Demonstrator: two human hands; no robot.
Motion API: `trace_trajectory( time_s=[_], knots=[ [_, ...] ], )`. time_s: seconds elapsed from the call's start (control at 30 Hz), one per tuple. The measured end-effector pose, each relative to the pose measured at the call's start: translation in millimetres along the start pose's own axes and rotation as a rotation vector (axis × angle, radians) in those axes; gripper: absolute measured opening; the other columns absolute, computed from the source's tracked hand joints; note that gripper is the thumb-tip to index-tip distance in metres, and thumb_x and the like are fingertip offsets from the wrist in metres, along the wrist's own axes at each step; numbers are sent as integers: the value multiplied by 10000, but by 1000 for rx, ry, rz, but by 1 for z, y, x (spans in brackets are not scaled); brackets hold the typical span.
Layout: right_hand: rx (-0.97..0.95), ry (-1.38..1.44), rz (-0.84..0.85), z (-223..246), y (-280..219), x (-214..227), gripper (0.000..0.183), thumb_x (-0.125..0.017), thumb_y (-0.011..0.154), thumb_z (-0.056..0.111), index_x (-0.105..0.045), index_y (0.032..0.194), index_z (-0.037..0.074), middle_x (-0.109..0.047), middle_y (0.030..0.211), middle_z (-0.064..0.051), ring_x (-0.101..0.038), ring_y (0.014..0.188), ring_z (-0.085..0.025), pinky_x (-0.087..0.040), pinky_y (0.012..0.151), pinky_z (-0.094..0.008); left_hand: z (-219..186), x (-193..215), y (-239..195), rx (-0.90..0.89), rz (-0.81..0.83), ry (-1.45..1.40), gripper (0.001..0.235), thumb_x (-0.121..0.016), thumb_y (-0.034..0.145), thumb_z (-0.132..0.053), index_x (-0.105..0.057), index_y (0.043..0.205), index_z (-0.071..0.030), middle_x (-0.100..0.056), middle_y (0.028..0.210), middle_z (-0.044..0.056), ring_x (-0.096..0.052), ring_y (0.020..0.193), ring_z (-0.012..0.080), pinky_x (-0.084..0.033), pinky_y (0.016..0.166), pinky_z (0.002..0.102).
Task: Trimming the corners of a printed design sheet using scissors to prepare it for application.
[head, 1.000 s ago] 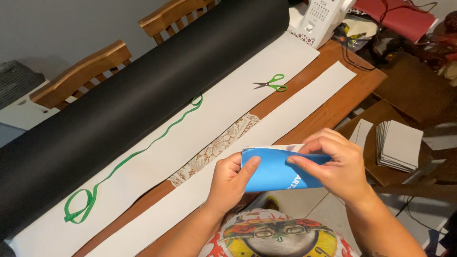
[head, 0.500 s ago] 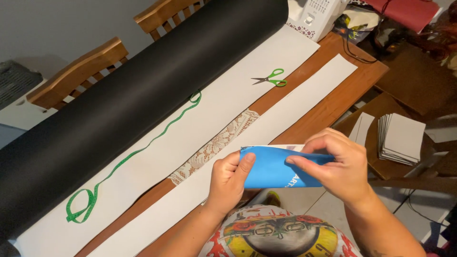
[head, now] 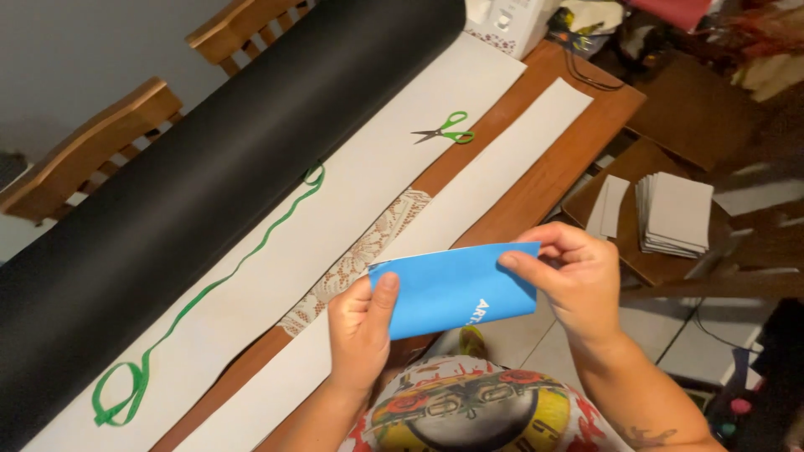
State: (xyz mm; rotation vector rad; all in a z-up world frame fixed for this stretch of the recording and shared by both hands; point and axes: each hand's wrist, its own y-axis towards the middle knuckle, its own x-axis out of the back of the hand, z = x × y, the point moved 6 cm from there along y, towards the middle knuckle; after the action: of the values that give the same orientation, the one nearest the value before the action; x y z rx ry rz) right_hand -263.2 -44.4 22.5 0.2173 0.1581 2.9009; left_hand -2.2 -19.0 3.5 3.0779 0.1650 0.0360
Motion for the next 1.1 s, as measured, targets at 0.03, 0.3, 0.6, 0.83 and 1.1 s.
trace_trajectory(
  time_s=[0.03, 0.3, 0.6, 0.83, 1.1],
  knots=[
    [-2, -3, -11, -1, -1, 1, 144, -872, 772, 86, -749, 844, 68, -658, 658, 2, -531, 584, -33, -397, 506, -168, 0, -1, 0, 0, 11, -2, 493, -618, 1022, -306, -334, 639, -180, -289, 623, -99, -286, 590, 56, -254, 522, 259],
    [48, 82, 12, 0, -6, -1, 160, -873, 753, 83, -731, 825, 66, -707, 730, -43, -605, 604, -82, -457, 516, -190, 2, 1, -2, 19, 8, -1, 480, -607, 1023, -310, -360, 637, -166, -300, 619, -96, -294, 584, 62, -254, 523, 251],
    [37, 109, -30, -1, -11, 2, 183, -885, 729, 72, -722, 813, 66, -713, 746, -46, -608, 609, -80, -468, 523, -183, -2, -2, -4, 33, 17, -11, 480, -605, 1018, -335, -398, 622, -158, -323, 614, -92, -321, 576, 65, -273, 512, 245],
    [9, 147, -42, -5, -14, 5, 207, -886, 707, 43, -732, 845, 55, -731, 773, -68, -620, 620, -80, -479, 540, -178, -1, -3, -6, 7, 5, -8, 499, -620, 1015, -304, -330, 628, -177, -276, 608, -99, -277, 573, 59, -232, 515, 257],
    [18, 108, -96, -6, -19, 11, 202, -868, 727, 40, -722, 866, 51, -703, 723, -75, -595, 588, -79, -446, 521, -171, -7, -13, -7, -58, 92, -55, 483, -581, 1036, -328, -358, 640, -165, -280, 619, -85, -282, 572, 70, -247, 523, 255]
  ],
)
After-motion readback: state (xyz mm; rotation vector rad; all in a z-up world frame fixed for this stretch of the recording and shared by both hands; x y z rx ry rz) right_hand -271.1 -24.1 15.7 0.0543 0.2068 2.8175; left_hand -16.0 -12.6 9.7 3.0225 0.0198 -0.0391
